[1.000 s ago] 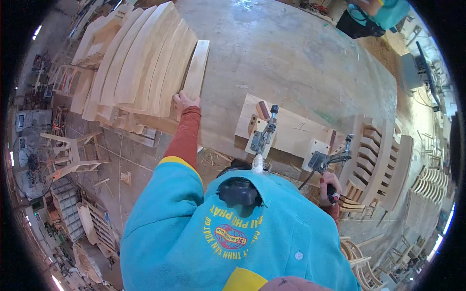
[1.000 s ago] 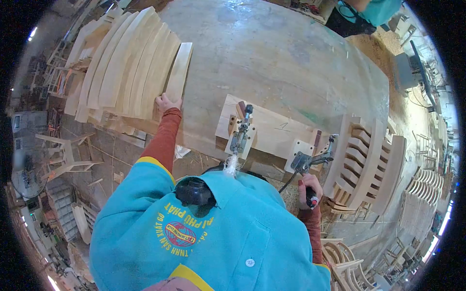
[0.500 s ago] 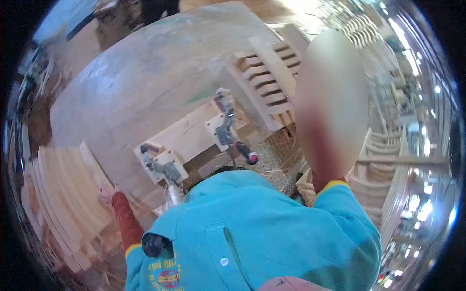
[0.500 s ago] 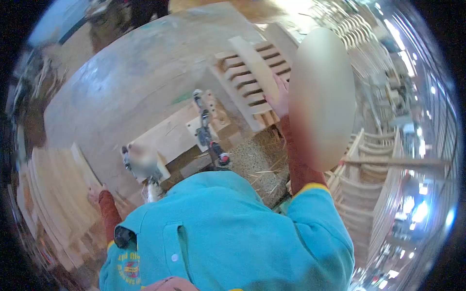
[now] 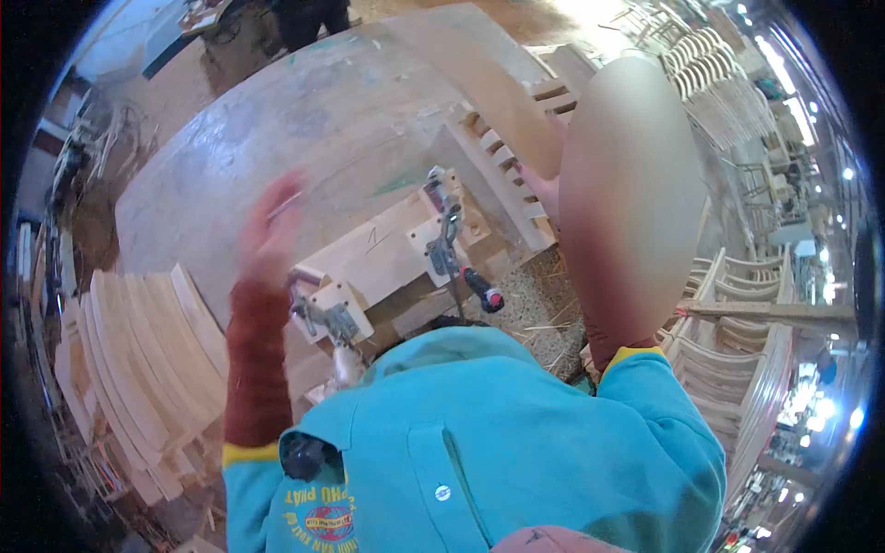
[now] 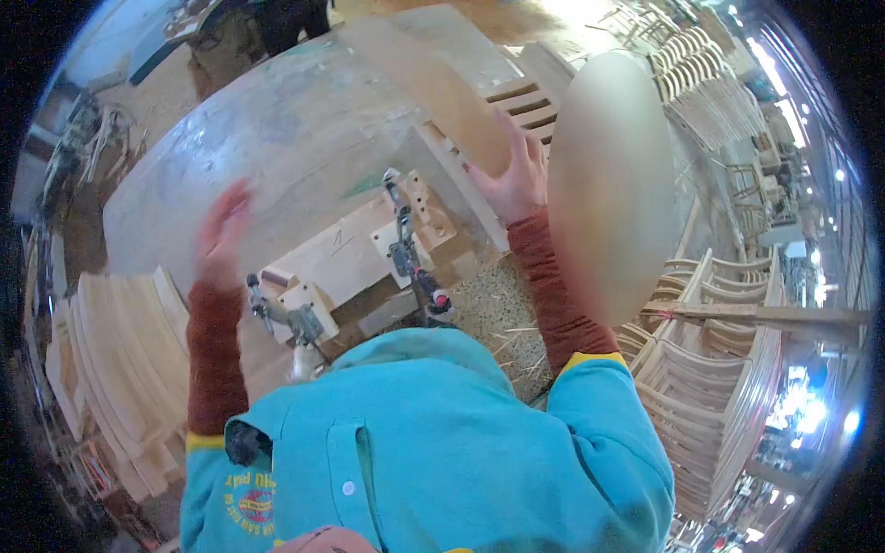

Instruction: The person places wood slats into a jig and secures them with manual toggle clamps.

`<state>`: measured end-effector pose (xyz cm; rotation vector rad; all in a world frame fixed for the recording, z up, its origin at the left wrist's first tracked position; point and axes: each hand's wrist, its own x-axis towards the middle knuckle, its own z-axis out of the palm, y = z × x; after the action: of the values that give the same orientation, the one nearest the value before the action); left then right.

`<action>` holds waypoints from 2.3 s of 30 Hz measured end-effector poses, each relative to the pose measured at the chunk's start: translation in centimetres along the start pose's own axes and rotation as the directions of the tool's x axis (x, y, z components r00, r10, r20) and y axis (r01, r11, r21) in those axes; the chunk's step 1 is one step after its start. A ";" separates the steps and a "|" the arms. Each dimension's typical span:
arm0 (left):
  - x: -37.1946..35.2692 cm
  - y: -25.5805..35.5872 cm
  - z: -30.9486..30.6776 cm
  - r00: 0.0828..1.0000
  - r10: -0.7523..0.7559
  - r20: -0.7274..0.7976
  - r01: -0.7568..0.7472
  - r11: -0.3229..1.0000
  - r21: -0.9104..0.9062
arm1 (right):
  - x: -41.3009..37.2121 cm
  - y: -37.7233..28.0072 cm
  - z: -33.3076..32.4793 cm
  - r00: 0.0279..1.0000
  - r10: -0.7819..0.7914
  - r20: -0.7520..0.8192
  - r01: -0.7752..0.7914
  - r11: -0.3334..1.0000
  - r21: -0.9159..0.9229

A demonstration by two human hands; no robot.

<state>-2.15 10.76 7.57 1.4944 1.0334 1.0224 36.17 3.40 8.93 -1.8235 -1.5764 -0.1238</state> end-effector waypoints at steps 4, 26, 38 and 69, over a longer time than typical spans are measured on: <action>3.1 5.5 11.8 0.985 0.118 0.124 -0.057 0.908 -0.414 | 0.8 -10.3 2.3 0.969 -0.179 -0.170 0.213 0.954 0.209; 5.9 -22.8 -3.2 0.774 -0.368 0.515 0.333 0.929 0.163 | -12.3 -9.4 -0.1 0.679 0.239 0.694 -0.429 0.896 0.112; 4.4 -24.2 0.1 0.649 -0.488 0.583 0.425 0.869 0.254 | -13.4 -9.0 0.1 0.761 0.252 0.597 -0.421 0.893 0.160; 4.3 -24.0 0.6 0.609 -0.576 0.546 0.605 0.782 0.151 | -21.1 -4.0 10.0 0.532 0.538 0.654 -0.733 0.679 0.037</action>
<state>-2.89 17.71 -15.74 1.1587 0.9415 0.0907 23.63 -8.45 -7.31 -2.1664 -1.0494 1.1094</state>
